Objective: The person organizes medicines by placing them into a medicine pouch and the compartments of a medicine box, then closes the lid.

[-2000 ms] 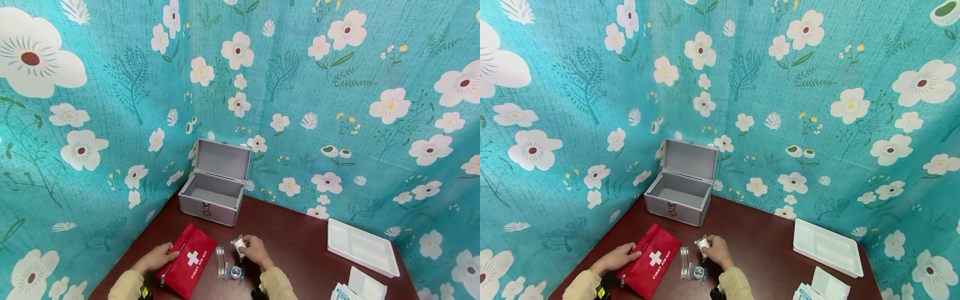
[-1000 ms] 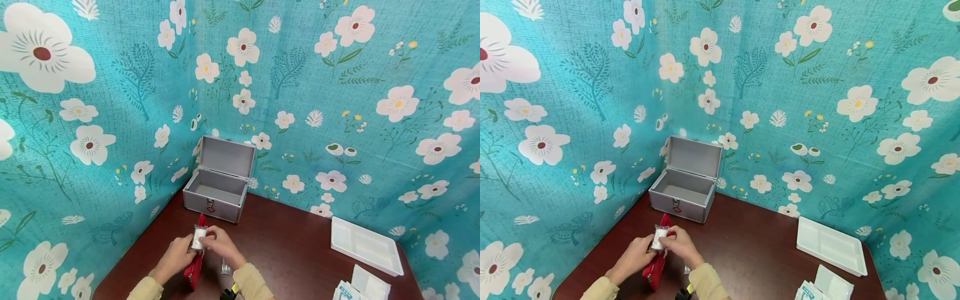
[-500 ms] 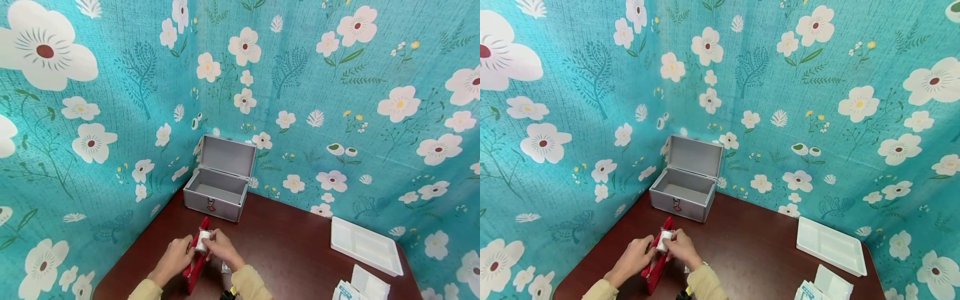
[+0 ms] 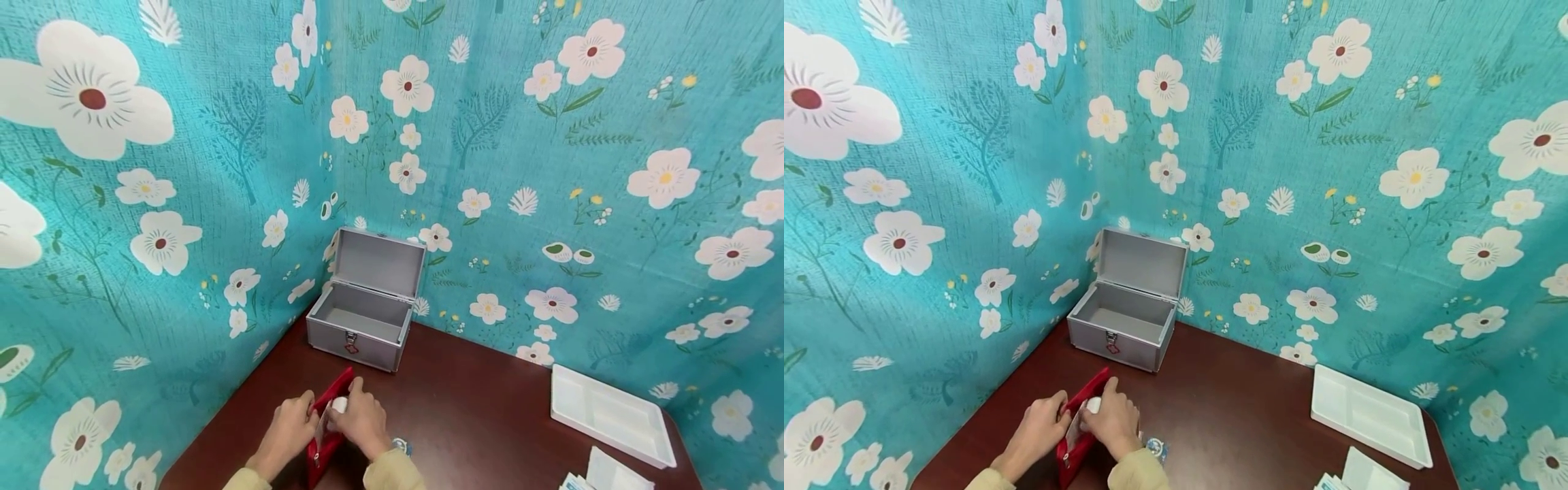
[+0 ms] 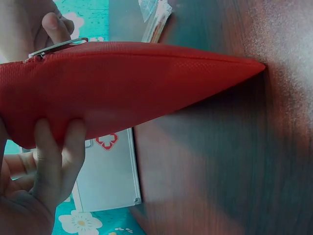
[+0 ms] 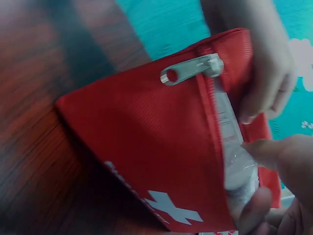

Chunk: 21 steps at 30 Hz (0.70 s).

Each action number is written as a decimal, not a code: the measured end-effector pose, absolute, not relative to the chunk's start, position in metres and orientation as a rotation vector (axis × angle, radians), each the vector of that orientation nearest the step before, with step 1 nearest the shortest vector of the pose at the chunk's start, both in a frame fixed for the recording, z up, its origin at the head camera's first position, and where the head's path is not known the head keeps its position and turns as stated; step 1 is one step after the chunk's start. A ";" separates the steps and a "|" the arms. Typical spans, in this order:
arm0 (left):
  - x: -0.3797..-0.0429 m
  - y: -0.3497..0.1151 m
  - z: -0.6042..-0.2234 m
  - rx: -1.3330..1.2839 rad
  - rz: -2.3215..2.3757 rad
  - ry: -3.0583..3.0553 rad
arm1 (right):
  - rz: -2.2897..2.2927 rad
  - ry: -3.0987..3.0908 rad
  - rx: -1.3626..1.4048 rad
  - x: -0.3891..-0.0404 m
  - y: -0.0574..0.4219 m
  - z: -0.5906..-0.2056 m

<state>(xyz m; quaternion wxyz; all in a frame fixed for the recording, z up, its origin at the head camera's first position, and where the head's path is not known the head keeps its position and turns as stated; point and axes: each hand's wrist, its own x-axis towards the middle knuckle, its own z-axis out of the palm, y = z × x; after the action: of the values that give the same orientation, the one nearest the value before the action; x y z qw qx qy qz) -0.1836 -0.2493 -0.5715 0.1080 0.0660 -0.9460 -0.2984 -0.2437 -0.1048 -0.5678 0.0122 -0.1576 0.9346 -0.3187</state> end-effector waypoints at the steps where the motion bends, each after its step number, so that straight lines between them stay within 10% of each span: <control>1: -0.182 -0.247 -0.573 0.203 -0.888 -2.787 | -0.974 2.918 -0.496 -0.242 -0.104 -0.570; 21: -0.191 -0.251 -0.569 0.233 -0.948 -2.830 | -0.118 3.215 -0.910 -0.232 -0.120 -0.566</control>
<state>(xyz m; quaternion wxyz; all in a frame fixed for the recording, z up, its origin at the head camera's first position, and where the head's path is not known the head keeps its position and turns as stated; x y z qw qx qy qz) -0.1912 -0.2514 -0.5686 0.0739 0.0775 -0.9428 -0.3158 -0.2319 -0.1197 -0.5664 -0.1009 -0.2708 0.9567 -0.0350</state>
